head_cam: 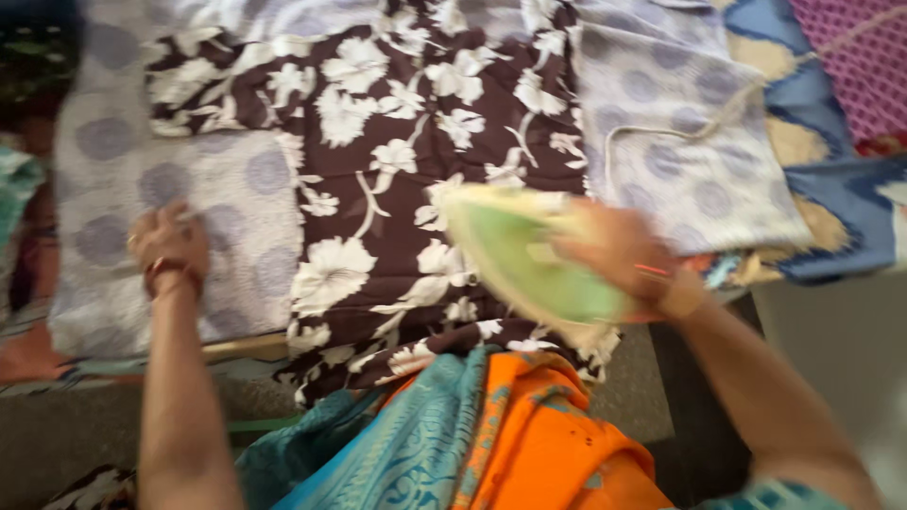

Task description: The person irons a brown and white floral print garment on a padded surface using an iron, smoothing the fabric by hand and repositioning it several times.

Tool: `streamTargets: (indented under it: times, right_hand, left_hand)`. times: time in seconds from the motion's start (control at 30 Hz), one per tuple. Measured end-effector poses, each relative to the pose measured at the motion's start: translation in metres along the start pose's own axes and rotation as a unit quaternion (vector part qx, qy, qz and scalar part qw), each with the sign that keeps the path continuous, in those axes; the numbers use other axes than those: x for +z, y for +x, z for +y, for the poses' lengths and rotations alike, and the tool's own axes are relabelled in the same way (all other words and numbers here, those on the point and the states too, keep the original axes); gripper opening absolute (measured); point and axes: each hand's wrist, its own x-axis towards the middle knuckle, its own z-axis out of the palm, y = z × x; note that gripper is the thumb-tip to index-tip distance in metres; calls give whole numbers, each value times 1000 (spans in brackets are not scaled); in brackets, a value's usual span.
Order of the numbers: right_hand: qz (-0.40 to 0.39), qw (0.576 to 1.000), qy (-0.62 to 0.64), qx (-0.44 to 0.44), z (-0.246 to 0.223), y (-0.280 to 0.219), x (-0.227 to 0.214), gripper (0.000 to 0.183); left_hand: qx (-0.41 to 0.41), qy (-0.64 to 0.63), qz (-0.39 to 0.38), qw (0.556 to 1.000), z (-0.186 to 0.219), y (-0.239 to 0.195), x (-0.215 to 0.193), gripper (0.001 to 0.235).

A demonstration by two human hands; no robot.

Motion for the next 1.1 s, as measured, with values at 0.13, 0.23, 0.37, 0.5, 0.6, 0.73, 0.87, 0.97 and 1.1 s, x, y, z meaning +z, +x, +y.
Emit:
streamTargets:
  times: [0.13,0.23,0.37,0.5,0.6,0.73,0.87,0.97,1.1]
  right_hand:
    - [100,905,-132,393,48,-159,-84,68]
    - [243,878,-168,376,101,-250,-88,53]
    - [303,838,-122,437,185,-312,-76,50]
    - [345,830,-97,427,250,-300,-68,47]
    - [336,850,-81,397,293,-257,-66,45]
    - [326,882,-51,337,341,-158,-60,42]
    - [296,909,-18,291,357,-70,-32,38]
    - [279,924,-8,263,361,-17,-22,36]
    - [276,931,9,240,355,33,-4,34]
  left_hand:
    - [53,-120,-33,991,-10,-43,-41,32]
    - [28,-200,-109,973,-14,-76,-61,35]
    - [-104,-428,-221,870,-21,-116,-71,44]
    - [-139,-387,-329,850,-34,-151,-75,51]
    - [-111,-202,-438,869,-30,-177,-71,54]
    - [-29,-210,-444,871,-7,-197,-49,79]
    - [-74,-121,-459,877,21,-213,-50,101]
    - [-106,-205,-449,863,38,-227,-48,98]
    - [-116,-236,-382,886,43,-241,-28,88]
